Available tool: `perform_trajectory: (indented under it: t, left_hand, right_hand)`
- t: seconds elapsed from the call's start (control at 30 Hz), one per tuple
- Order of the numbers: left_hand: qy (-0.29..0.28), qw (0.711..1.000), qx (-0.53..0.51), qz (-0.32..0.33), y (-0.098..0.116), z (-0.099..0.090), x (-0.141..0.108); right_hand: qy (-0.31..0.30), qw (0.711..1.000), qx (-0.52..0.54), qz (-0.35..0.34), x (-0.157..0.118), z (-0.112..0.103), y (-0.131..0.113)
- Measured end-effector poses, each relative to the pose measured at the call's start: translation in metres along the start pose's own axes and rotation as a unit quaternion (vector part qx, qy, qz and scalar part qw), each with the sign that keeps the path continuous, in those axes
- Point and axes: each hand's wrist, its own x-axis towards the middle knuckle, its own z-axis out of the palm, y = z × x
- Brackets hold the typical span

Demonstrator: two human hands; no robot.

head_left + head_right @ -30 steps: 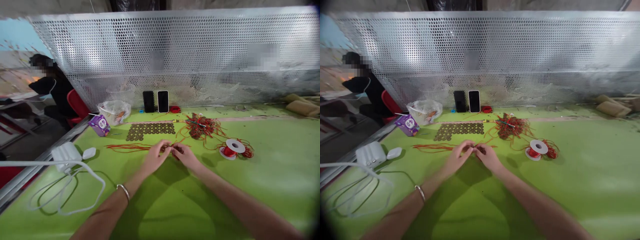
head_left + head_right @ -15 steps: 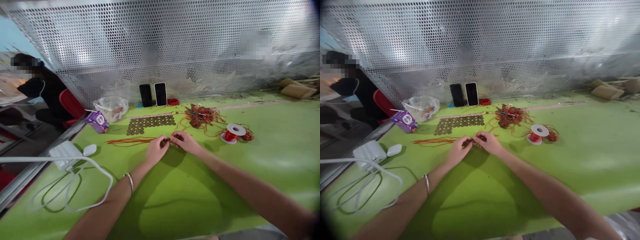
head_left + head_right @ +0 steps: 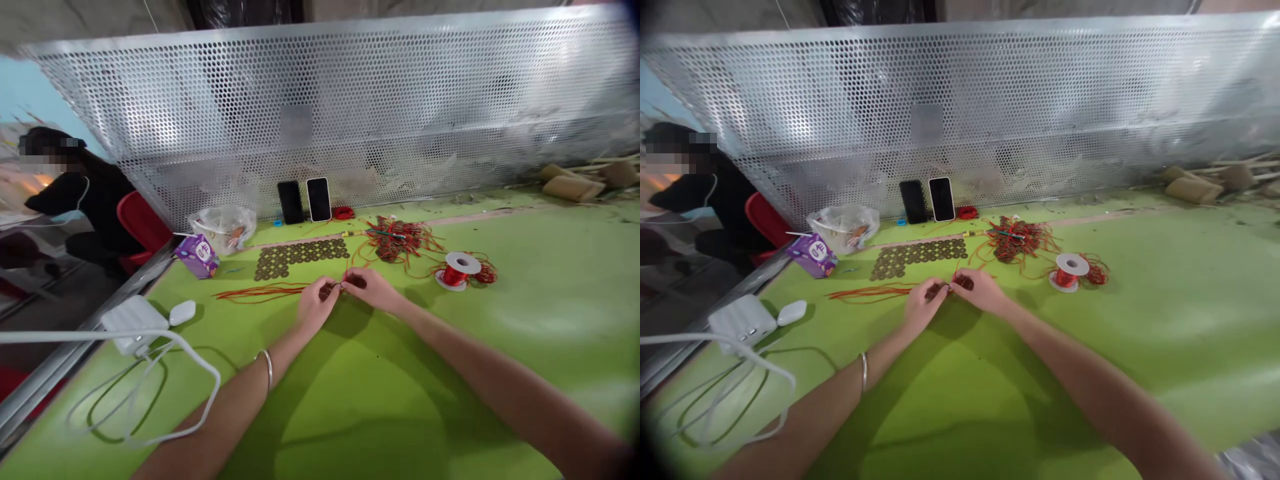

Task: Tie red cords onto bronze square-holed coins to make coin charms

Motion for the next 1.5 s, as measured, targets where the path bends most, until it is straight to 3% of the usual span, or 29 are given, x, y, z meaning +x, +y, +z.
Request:
perform_trajectory:
  t: [0.6, 0.83, 1.17, 1.5]
  left_hand:
    - [0.019, 0.998, -0.02, -0.05, 0.001, -0.002, 0.0]
    - [0.002, 0.998, -0.035, -0.059, 0.0, 0.0, -0.002]
    - [-0.042, 0.989, -0.096, -0.103, -0.003, -0.003, 0.0]
    - [-0.063, 0.984, -0.095, -0.137, -0.001, -0.004, -0.002]
  right_hand:
    - [-0.004, 0.999, 0.037, 0.02, -0.01, -0.002, -0.011]
    - [0.009, 0.993, 0.102, 0.051, -0.009, 0.001, -0.009]
    - [-0.005, 0.96, 0.252, 0.126, -0.008, 0.009, 0.003]
    - [-0.019, 0.967, 0.226, 0.119, -0.011, 0.001, -0.002]
